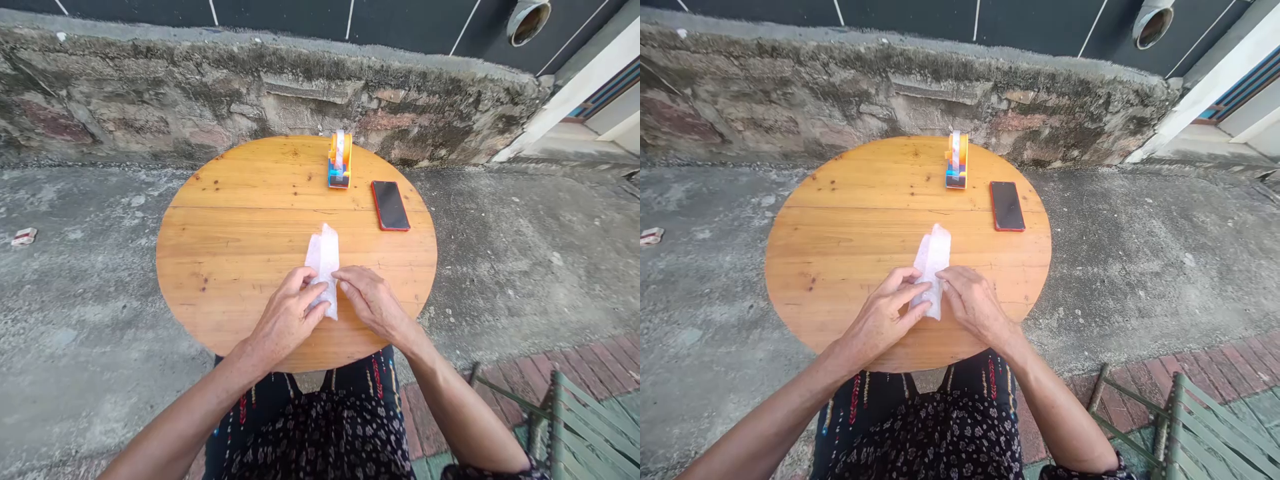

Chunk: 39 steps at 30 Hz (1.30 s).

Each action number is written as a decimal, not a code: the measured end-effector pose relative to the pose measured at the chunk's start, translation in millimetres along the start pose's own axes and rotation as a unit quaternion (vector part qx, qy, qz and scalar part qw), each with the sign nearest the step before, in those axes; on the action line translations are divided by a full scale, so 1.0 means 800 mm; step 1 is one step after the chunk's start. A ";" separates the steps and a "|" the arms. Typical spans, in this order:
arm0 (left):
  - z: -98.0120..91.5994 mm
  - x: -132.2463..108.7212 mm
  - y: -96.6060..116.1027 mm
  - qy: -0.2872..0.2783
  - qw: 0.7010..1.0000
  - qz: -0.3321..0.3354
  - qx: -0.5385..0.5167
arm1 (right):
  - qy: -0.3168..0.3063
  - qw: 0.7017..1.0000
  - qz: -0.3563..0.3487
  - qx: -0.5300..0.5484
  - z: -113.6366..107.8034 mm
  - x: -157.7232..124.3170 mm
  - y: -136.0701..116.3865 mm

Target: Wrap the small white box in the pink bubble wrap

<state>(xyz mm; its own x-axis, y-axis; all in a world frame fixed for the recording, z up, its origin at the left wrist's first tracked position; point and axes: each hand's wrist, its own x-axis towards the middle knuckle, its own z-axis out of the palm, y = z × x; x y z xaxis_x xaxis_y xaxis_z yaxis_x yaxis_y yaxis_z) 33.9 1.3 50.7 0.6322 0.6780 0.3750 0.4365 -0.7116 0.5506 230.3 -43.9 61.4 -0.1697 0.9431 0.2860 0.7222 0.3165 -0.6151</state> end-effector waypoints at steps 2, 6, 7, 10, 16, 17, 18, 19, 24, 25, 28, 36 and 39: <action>0.001 0.000 0.000 -0.003 1.000 -0.003 -0.002 | -0.009 1.000 -0.015 0.007 0.002 -0.003 -0.003; 0.000 0.002 0.001 -0.014 1.000 0.007 0.013 | -0.012 0.999 -0.015 -0.029 0.007 -0.001 -0.009; -0.001 0.003 0.001 -0.015 1.000 0.014 0.019 | -0.010 0.999 -0.014 -0.036 0.008 0.000 -0.010; -0.003 0.004 0.001 -0.021 0.999 0.029 0.039 | -0.004 0.999 -0.025 -0.037 0.011 0.002 -0.010; -0.006 0.007 -0.001 -0.032 0.997 0.051 0.042 | -0.011 0.999 -0.030 -0.031 0.014 0.003 -0.008; -0.007 0.008 -0.001 -0.033 0.997 0.054 0.039 | -0.011 0.999 -0.026 -0.033 0.015 0.002 -0.008; -0.008 0.009 0.000 -0.035 0.997 0.055 0.036 | -0.011 0.999 -0.023 -0.035 0.016 0.002 -0.008; -0.008 0.010 0.001 -0.039 0.997 0.056 0.034 | -0.009 0.999 -0.020 -0.037 0.017 0.002 -0.008; -0.012 0.015 0.004 -0.059 0.997 0.051 0.028 | 0.004 0.999 -0.001 -0.037 0.024 0.001 -0.010; -0.013 0.015 0.004 -0.060 0.996 0.052 0.027 | 0.009 0.999 0.005 -0.034 0.024 0.000 -0.010; -0.014 0.017 0.003 -0.064 0.996 0.050 0.028 | 0.034 0.999 0.018 -0.023 0.024 -0.009 -0.008; -0.016 0.018 0.003 -0.071 0.997 0.035 0.016 | 0.002 0.999 -0.020 -0.036 0.024 -0.047 -0.004; -0.014 0.018 0.002 -0.067 0.997 0.034 0.015 | 0.010 0.997 -0.034 -0.063 0.034 -0.042 -0.001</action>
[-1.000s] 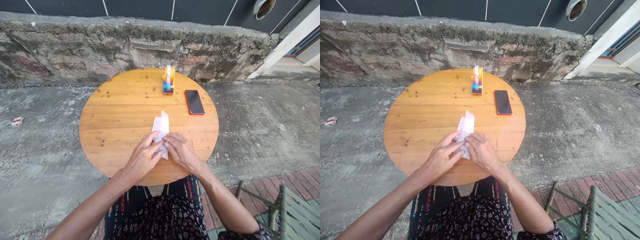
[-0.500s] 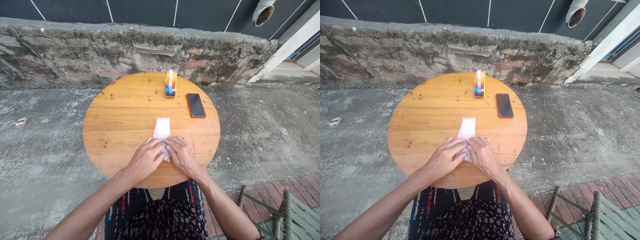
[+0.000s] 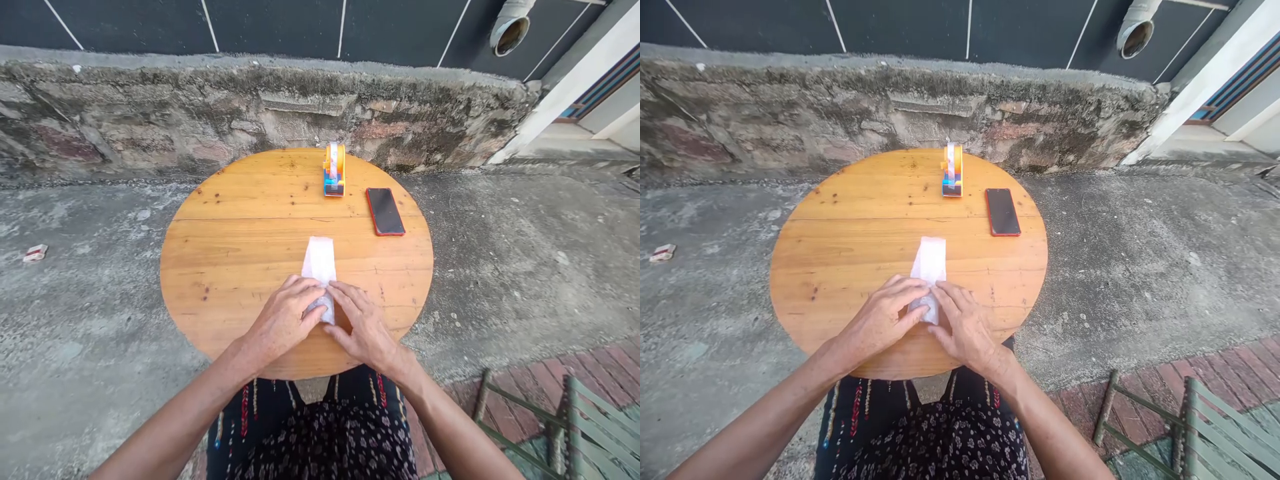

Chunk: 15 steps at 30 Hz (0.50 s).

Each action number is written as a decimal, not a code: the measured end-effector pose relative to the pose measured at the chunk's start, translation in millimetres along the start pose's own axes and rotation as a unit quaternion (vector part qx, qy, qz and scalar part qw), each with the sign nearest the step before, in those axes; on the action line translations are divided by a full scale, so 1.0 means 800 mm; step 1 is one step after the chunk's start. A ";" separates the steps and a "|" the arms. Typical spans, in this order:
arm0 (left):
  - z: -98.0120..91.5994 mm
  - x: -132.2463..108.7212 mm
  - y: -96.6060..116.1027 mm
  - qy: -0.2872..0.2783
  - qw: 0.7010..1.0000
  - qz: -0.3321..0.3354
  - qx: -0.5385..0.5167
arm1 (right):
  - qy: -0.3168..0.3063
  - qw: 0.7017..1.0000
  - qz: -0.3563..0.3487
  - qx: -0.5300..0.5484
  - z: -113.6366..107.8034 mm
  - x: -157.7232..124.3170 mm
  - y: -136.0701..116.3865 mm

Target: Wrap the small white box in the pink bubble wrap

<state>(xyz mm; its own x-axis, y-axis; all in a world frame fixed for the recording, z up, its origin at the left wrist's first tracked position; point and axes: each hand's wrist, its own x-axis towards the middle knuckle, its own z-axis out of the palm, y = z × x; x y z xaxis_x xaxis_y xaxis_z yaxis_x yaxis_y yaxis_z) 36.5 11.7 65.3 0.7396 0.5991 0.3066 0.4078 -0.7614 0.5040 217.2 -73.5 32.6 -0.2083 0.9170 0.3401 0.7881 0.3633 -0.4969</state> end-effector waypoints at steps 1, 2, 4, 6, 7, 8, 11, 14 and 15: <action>0.001 0.000 -0.001 0.001 1.000 0.000 -0.002 | 0.007 1.000 -0.002 -0.004 0.003 0.003 0.001; 0.001 0.000 -0.002 0.001 1.000 0.000 -0.006 | 0.015 1.000 -0.003 -0.006 0.006 0.005 0.002; 0.001 0.001 -0.003 -0.002 1.000 -0.002 -0.016 | 0.025 1.000 -0.001 -0.010 0.009 0.009 0.004; 0.000 0.002 -0.004 -0.008 1.000 -0.009 -0.028 | 0.032 0.999 -0.001 -0.012 0.011 0.011 0.004; -0.001 0.003 -0.004 -0.011 0.999 -0.016 -0.034 | 0.034 0.999 -0.001 -0.012 0.012 0.012 0.004; -0.001 0.004 -0.004 -0.013 0.999 -0.022 -0.040 | 0.038 0.999 -0.001 -0.012 0.012 0.012 0.004; -0.001 0.004 -0.002 -0.011 0.998 -0.035 -0.054 | 0.049 0.999 0.006 -0.006 0.016 0.010 0.001; 0.003 0.001 0.000 0.012 0.998 -0.035 -0.055 | 0.058 0.998 0.020 0.007 0.020 0.008 -0.001; 0.004 0.000 0.000 0.019 0.998 -0.033 -0.055 | 0.059 0.998 0.023 0.012 0.021 0.008 -0.002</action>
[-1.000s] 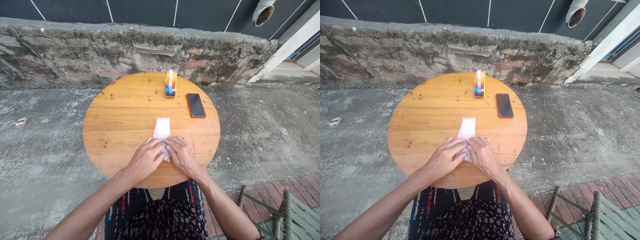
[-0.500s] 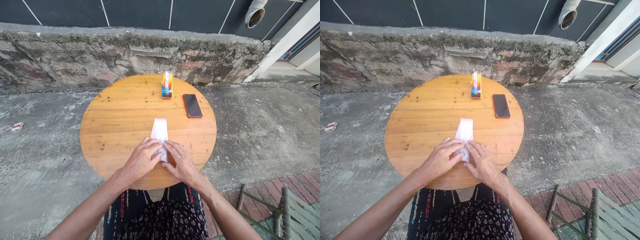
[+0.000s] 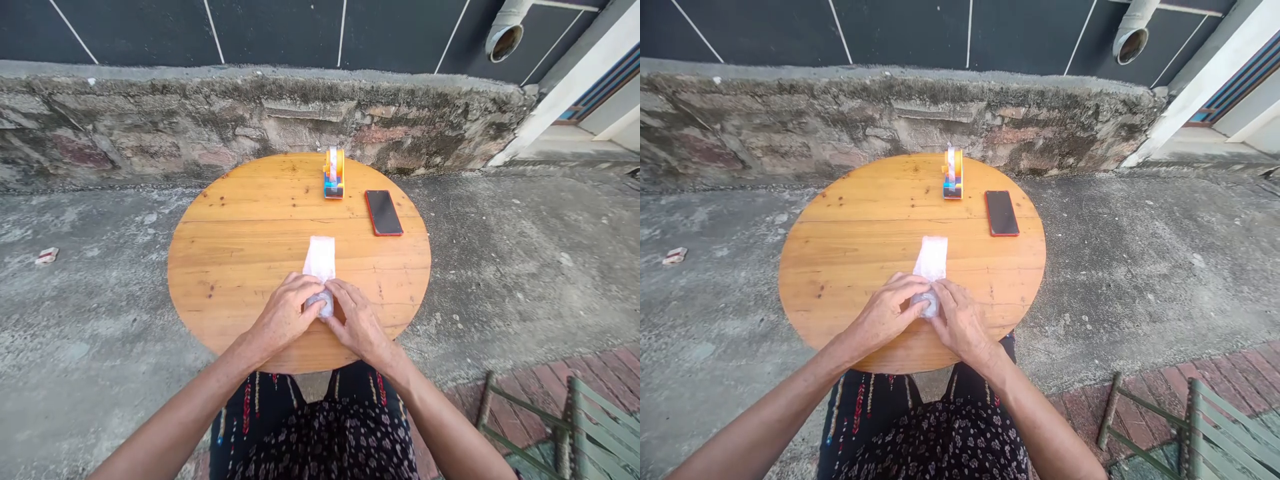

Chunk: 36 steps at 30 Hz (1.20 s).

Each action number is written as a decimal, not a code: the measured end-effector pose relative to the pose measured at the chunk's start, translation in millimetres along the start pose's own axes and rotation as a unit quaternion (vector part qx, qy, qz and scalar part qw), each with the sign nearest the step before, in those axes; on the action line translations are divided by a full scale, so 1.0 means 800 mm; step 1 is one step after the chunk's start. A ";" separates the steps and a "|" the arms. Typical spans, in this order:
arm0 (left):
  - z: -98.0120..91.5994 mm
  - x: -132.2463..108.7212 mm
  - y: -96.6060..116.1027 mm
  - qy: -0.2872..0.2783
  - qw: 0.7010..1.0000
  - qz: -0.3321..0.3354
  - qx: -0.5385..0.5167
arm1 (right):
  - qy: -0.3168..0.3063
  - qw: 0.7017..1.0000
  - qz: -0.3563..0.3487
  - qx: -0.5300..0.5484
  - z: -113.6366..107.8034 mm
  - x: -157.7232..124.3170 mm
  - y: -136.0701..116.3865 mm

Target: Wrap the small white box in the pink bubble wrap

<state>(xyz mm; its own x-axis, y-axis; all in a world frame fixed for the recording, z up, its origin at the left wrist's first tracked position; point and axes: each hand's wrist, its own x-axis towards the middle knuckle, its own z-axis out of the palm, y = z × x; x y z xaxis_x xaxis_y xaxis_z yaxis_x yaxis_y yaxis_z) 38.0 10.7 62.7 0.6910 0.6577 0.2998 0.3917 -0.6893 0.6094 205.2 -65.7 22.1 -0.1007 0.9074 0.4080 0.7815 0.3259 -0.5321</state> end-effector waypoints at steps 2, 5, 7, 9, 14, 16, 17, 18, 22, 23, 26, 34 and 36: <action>0.001 -0.002 -0.001 0.009 1.000 0.006 -0.003 | 0.002 1.000 0.005 0.004 0.000 -0.001 -0.001; 0.001 -0.002 -0.004 0.003 1.000 0.011 -0.012 | -0.001 1.000 0.006 -0.002 -0.001 -0.001 -0.001; -0.001 -0.001 -0.006 -0.006 1.000 0.012 -0.019 | -0.003 1.000 0.003 -0.004 -0.002 0.000 0.000; -0.002 0.001 -0.007 -0.013 0.999 0.013 -0.027 | -0.004 1.000 -0.003 -0.004 -0.003 0.001 0.001; -0.001 0.001 -0.010 -0.016 0.999 -0.002 -0.044 | 0.002 1.000 -0.001 0.004 -0.001 0.003 0.001; 0.000 -0.001 -0.009 -0.010 0.999 -0.006 -0.046 | -0.001 1.000 0.002 0.010 -0.002 0.004 0.000; 0.001 -0.003 -0.008 -0.008 0.999 -0.009 -0.047 | -0.002 1.000 0.003 0.014 -0.003 0.003 -0.001; 0.001 -0.004 -0.006 -0.007 0.999 -0.013 -0.047 | -0.002 1.000 0.004 0.019 -0.003 0.003 -0.002; -0.002 -0.010 0.002 -0.014 0.998 -0.028 -0.055 | -0.015 0.999 0.009 0.045 -0.008 0.002 -0.006; -0.003 -0.010 0.004 -0.017 0.998 -0.033 -0.059 | -0.022 0.998 0.013 0.052 -0.010 0.002 -0.007; -0.008 -0.008 0.005 -0.033 0.995 -0.057 -0.072 | -0.049 0.996 0.032 0.073 -0.017 0.007 -0.011; -0.022 0.023 0.000 -0.112 0.984 -0.121 -0.072 | -0.122 0.978 0.103 0.132 -0.037 0.027 -0.011; -0.024 0.031 -0.005 -0.131 0.980 -0.130 -0.078 | -0.135 0.972 0.121 0.152 -0.038 0.032 -0.007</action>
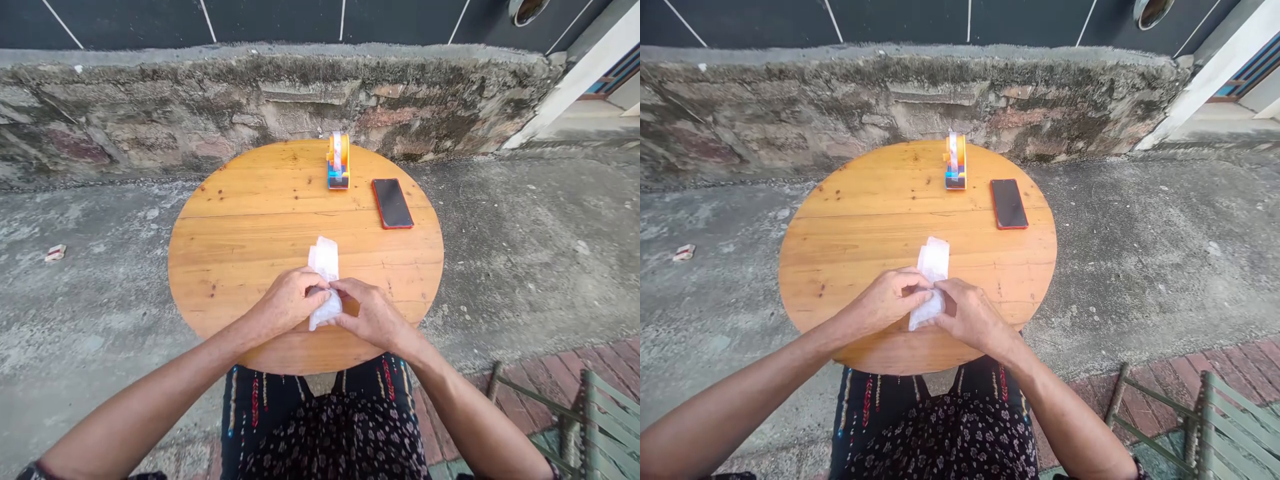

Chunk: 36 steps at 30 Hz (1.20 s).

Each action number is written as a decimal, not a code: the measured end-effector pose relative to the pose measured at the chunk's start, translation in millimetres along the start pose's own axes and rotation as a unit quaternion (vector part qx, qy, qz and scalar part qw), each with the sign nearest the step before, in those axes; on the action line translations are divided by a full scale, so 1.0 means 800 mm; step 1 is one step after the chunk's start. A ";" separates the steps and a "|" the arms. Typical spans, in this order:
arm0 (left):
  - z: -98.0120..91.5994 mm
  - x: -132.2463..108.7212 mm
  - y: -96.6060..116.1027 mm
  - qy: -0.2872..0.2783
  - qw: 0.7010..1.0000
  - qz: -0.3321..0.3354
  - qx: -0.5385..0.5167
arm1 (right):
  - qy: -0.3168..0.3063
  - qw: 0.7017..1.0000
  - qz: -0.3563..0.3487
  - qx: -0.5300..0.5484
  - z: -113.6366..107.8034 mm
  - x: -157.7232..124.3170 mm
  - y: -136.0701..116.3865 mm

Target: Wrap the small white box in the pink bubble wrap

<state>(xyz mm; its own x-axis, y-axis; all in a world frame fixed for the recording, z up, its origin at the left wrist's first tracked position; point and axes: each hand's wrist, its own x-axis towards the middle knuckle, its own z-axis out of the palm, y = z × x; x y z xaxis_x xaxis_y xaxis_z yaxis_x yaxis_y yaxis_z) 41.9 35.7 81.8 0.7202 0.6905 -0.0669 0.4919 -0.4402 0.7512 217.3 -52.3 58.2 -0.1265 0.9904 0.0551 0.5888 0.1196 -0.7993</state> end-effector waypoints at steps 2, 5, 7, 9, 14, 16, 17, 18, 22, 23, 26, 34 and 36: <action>-0.004 0.007 -0.005 -0.024 1.000 -0.009 -0.009 | -0.013 1.000 0.017 0.015 -0.003 0.006 0.002; -0.009 0.013 -0.013 -0.053 0.998 -0.015 -0.031 | -0.031 0.999 0.035 0.017 -0.006 0.016 0.002; -0.014 0.013 -0.017 -0.074 0.996 -0.009 -0.052 | -0.039 0.998 0.047 0.015 -0.009 0.021 0.000; -0.021 0.010 -0.018 -0.105 0.992 0.005 -0.070 | -0.050 0.997 0.059 0.020 -0.012 0.026 -0.001; -0.034 -0.004 -0.019 -0.152 0.987 0.049 -0.028 | -0.087 0.994 0.054 0.039 -0.017 0.036 0.005; -0.033 -0.010 -0.022 -0.154 0.986 0.061 0.003 | -0.092 0.994 0.037 0.042 -0.019 0.038 0.007; -0.030 -0.013 -0.023 -0.151 0.986 0.066 0.011 | -0.092 0.995 0.026 0.040 -0.020 0.038 0.007; -0.027 -0.015 -0.024 -0.144 0.987 0.073 0.015 | -0.089 0.995 0.013 0.035 -0.021 0.038 0.006; -0.013 -0.023 -0.028 -0.082 0.991 0.105 0.028 | -0.067 0.997 -0.018 -0.039 -0.022 0.031 -0.004; -0.010 -0.025 -0.028 -0.068 0.991 0.112 0.037 | -0.066 0.995 -0.018 -0.066 -0.022 0.029 -0.007; -0.004 -0.031 -0.031 -0.037 0.988 0.133 0.071 | -0.079 0.988 -0.030 -0.127 -0.024 0.023 -0.014; 0.016 -0.044 -0.041 0.039 0.974 0.185 0.126 | -0.101 0.987 -0.070 -0.107 -0.058 0.054 -0.018; 0.020 -0.046 -0.042 0.051 0.971 0.193 0.130 | -0.117 0.973 -0.061 -0.190 -0.060 0.071 -0.020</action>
<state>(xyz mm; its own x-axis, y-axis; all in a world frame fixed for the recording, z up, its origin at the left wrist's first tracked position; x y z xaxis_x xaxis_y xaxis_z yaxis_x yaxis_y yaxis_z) 6.7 15.7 48.2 0.8300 0.4923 0.2620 0.3110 -0.7986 0.5153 239.0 5.4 102.4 -0.3672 0.9294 -0.0376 0.8045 0.2970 -0.5144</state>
